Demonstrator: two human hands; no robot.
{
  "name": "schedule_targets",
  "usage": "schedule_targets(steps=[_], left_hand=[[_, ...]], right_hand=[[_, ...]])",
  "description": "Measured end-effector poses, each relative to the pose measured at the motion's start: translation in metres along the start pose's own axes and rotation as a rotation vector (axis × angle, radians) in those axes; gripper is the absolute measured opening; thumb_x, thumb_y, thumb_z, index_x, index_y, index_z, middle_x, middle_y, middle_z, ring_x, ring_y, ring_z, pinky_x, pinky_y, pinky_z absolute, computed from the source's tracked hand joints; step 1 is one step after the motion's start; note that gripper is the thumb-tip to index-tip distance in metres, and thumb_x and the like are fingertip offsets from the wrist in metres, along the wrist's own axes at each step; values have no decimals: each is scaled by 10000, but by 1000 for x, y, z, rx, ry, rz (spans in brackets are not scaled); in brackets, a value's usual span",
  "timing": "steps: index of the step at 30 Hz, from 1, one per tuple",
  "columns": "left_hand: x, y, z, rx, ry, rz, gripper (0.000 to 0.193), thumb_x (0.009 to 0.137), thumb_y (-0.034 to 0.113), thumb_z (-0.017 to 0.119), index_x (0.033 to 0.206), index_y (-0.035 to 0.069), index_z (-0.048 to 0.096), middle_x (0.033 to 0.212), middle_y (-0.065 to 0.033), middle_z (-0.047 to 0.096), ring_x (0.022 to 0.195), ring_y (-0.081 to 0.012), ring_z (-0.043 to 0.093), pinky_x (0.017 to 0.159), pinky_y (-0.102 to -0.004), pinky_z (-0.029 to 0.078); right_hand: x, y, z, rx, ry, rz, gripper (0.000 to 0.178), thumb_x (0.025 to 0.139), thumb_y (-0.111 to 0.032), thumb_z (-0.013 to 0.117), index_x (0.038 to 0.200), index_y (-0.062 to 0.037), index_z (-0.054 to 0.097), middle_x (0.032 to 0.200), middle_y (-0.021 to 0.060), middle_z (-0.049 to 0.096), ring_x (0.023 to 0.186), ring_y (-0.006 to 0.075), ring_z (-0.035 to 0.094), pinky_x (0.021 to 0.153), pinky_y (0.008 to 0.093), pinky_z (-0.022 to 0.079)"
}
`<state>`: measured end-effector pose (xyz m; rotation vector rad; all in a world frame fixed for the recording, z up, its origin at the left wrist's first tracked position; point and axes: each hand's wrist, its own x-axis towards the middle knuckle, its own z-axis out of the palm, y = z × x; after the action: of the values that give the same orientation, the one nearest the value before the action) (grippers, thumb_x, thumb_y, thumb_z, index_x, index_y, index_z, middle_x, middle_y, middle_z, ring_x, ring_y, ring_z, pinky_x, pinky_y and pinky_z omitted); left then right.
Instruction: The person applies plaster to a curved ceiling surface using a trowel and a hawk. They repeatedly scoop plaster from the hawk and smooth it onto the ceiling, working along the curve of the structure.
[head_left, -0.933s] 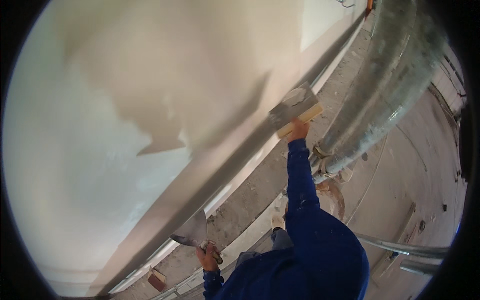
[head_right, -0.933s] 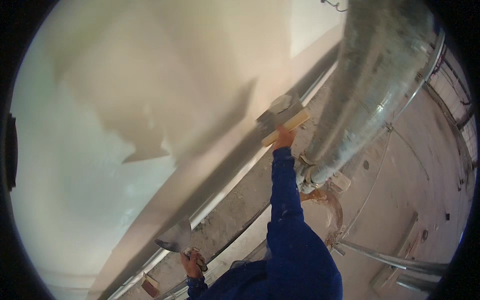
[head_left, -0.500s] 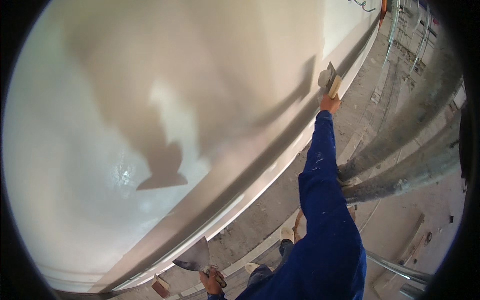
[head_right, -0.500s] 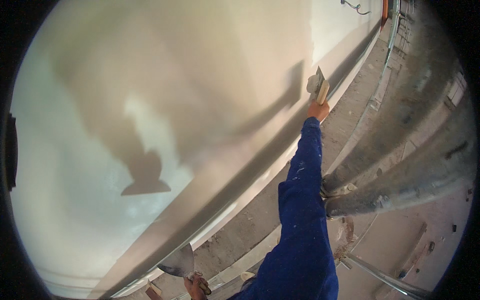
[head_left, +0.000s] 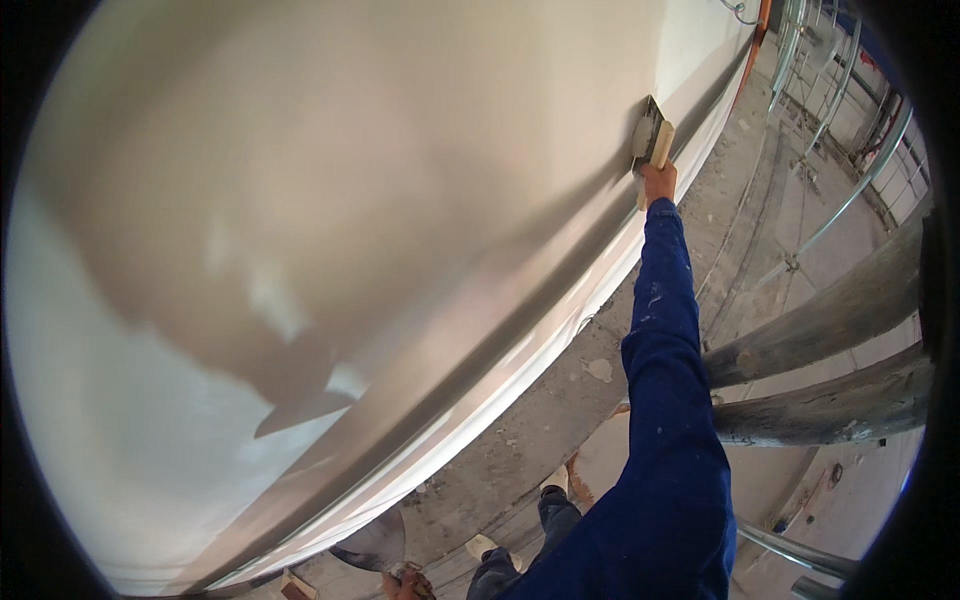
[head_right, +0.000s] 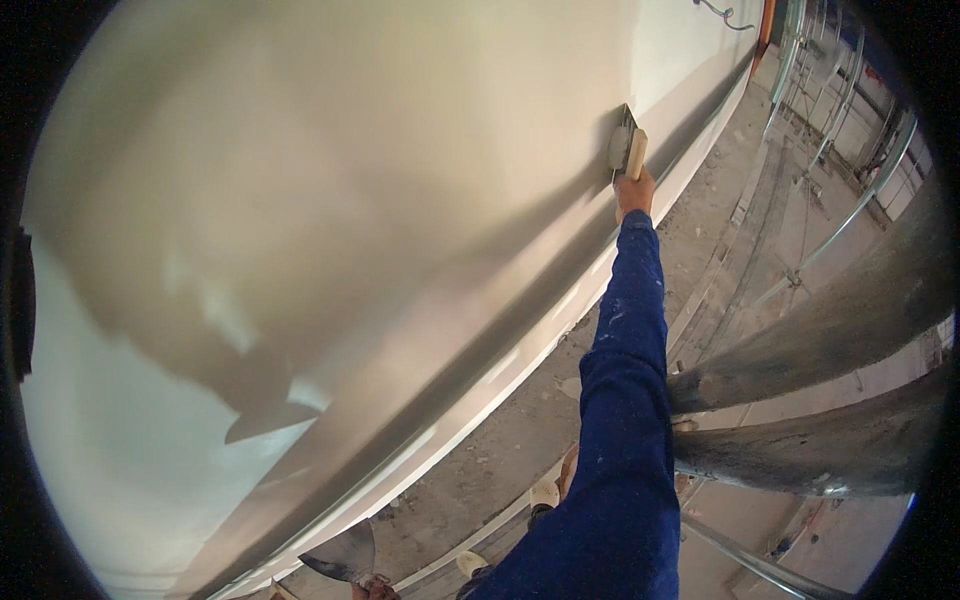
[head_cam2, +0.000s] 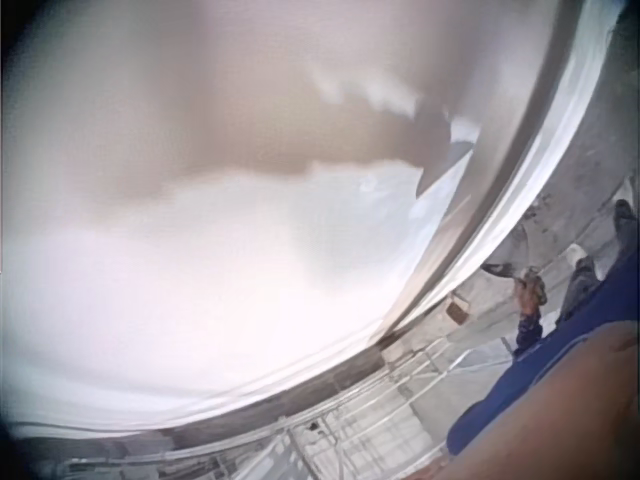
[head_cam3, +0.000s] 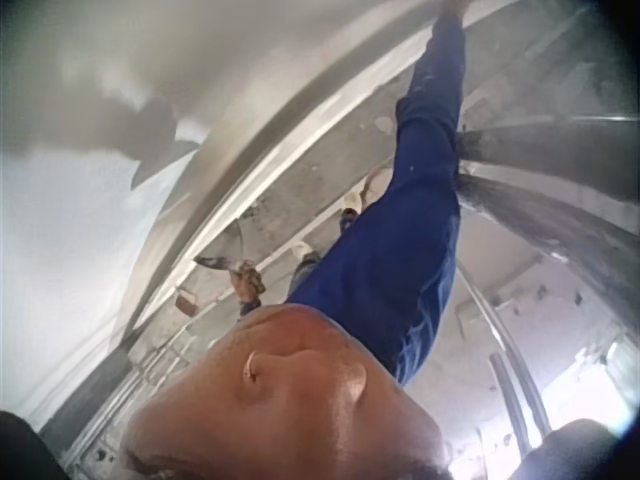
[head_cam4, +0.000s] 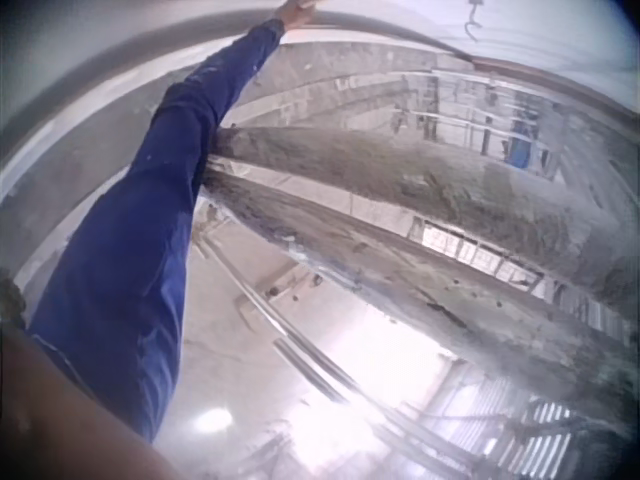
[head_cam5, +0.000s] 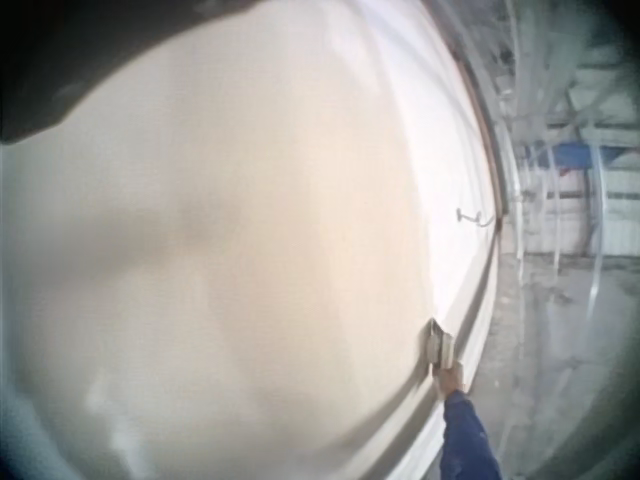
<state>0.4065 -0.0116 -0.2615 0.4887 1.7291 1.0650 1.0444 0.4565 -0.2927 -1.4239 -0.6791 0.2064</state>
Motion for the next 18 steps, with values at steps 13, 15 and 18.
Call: schedule_targets(steps=[13, 15, 18], left_hand=[[28, 27, -45, -46, -304, 2, 159, 822, 167, 536, 891, 41, 467, 517, -15, 441, 344, -72, 365, 291, -195, 263], [31, 24, -63, -53, -323, 19, 172, 824, 174, 542, 898, 37, 469, 520, -17, 444, 345, -70, 366, 292, -193, 264], [24, 42, -88, 9, -329, -7, 188, 826, 186, 545, 902, 32, 469, 523, -16, 442, 345, -75, 364, 293, -198, 262]], right_hand=[[-111, -46, 22, 18, -97, -161, 359, 645, -51, 518, 992, 36, 553, 730, 101, 593, 644, 176, 553, 593, 297, 439], [-138, -48, 29, 33, -91, -216, 381, 642, -54, 522, 1014, 20, 551, 725, 114, 597, 654, 193, 570, 601, 305, 443], [-202, -80, 51, -30, -125, -149, 433, 640, -52, 544, 1071, -11, 533, 795, 152, 619, 755, 256, 608, 674, 328, 454]])
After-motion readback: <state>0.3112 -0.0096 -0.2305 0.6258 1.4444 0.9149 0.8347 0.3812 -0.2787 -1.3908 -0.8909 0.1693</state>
